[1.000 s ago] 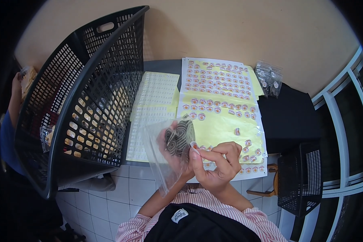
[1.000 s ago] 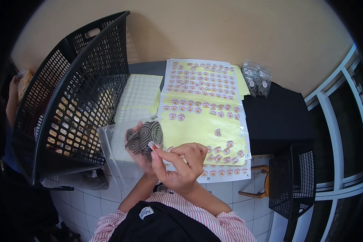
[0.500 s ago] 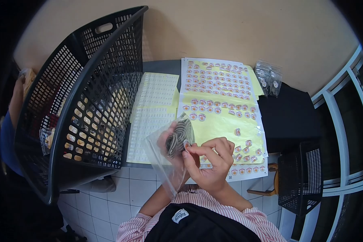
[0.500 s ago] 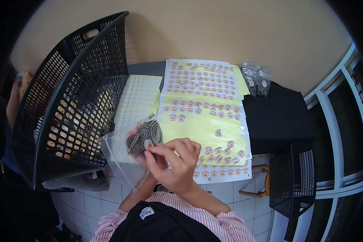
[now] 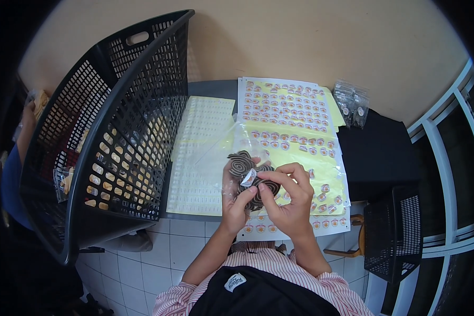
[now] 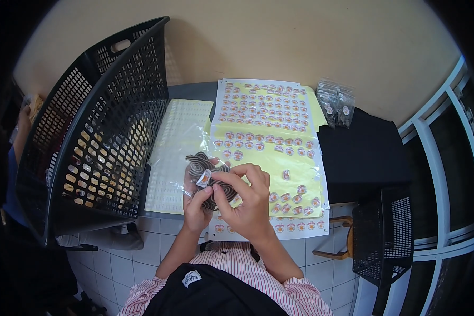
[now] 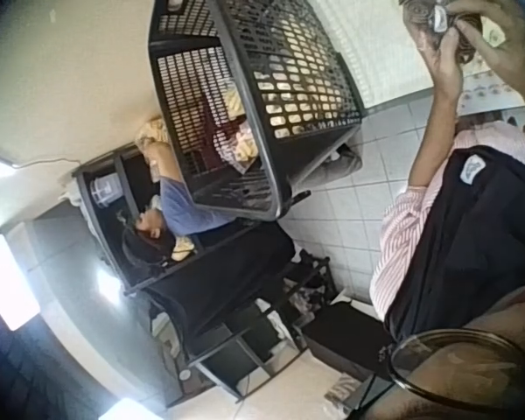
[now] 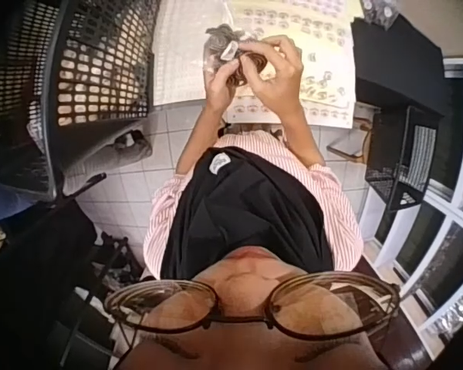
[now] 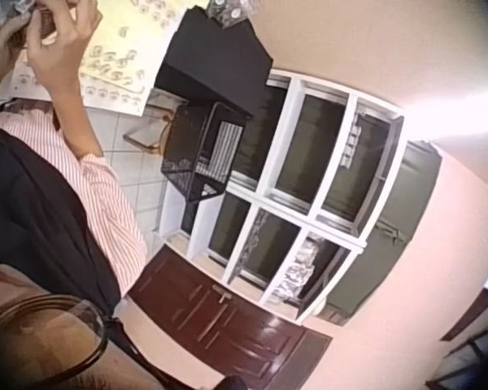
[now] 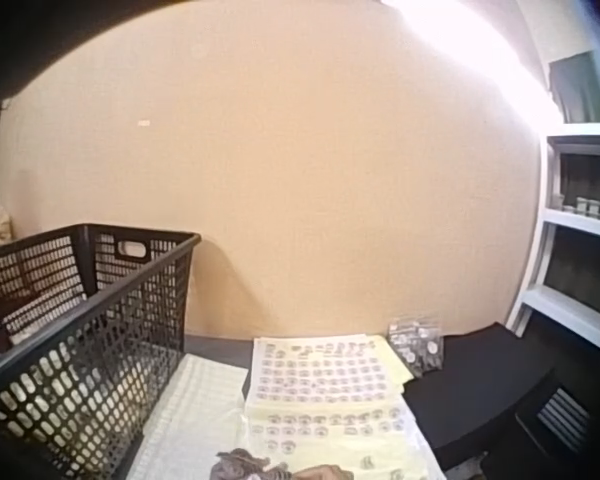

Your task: Applying circular stickers to small plastic bags containing snack items and placing the finished bags into a large black laundry-style basket.

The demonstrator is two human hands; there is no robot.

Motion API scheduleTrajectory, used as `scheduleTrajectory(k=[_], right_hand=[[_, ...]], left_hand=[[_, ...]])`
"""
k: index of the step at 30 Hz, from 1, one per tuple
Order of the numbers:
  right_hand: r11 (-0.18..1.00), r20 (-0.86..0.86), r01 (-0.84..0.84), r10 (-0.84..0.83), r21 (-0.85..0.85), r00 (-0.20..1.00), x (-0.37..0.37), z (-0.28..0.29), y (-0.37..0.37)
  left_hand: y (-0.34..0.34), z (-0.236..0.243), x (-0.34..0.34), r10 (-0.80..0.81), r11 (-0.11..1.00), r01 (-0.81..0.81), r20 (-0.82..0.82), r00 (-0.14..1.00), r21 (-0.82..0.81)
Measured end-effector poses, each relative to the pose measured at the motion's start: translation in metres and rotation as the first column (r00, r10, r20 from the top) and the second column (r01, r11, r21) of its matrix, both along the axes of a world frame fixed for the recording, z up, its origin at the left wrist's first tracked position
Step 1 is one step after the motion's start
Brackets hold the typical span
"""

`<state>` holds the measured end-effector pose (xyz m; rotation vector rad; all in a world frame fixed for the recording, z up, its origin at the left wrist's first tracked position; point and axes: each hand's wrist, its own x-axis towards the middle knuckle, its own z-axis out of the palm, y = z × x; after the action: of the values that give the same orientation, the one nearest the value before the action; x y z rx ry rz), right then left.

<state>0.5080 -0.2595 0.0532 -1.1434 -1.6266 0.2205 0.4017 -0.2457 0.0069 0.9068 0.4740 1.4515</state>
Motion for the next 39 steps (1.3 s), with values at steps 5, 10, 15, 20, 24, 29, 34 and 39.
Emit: scheduleTrajectory(k=[5, 10, 15, 20, 24, 29, 34, 39], right_hand=[[0.989, 0.19, -0.097, 0.075, 0.113, 0.979, 0.014, 0.002, 0.005], [0.983, 0.241, -0.105, 0.067, 0.149, 0.968, 0.02, 0.004, 0.004], [0.988, 0.3, -0.093, 0.053, 0.122, 0.952, 0.022, 0.007, 0.001], [0.993, 0.362, -0.045, 0.001, 0.112, 0.932, 0.018, 0.007, -0.005], [0.989, 0.396, -0.03, -0.03, 0.144, 0.918, 0.017, 0.004, -0.009], [0.987, 0.394, -0.047, -0.017, 0.152, 0.919, 0.017, -0.001, -0.012], [0.994, 0.396, -0.059, 0.017, 0.095, 0.918, 0.016, -0.006, -0.013], [0.989, 0.305, -0.15, 0.141, 0.005, 0.942, 0.019, -0.009, -0.009]], left_hand=[[-0.002, 0.005, -0.006, -0.122, 0.992, 0.123, 0.009, 0.992, -0.038], [0.0, 0.011, -0.012, -0.243, 0.964, 0.25, 0.081, 0.967, -0.093], [0.001, 0.015, -0.013, -0.262, 0.964, 0.261, -0.007, 0.965, -0.055], [0.0, 0.018, -0.012, -0.207, 0.976, 0.2, -0.086, 0.974, -0.091], [0.002, 0.018, -0.008, -0.156, 0.978, 0.14, -0.094, 0.983, -0.154], [0.007, 0.016, -0.006, -0.12, 0.978, 0.099, -0.109, 0.987, -0.186], [0.008, 0.01, -0.005, -0.071, 0.983, 0.046, -0.136, 0.988, -0.18], [0.008, 0.006, -0.005, -0.053, 0.985, 0.03, -0.129, 0.99, -0.172]])
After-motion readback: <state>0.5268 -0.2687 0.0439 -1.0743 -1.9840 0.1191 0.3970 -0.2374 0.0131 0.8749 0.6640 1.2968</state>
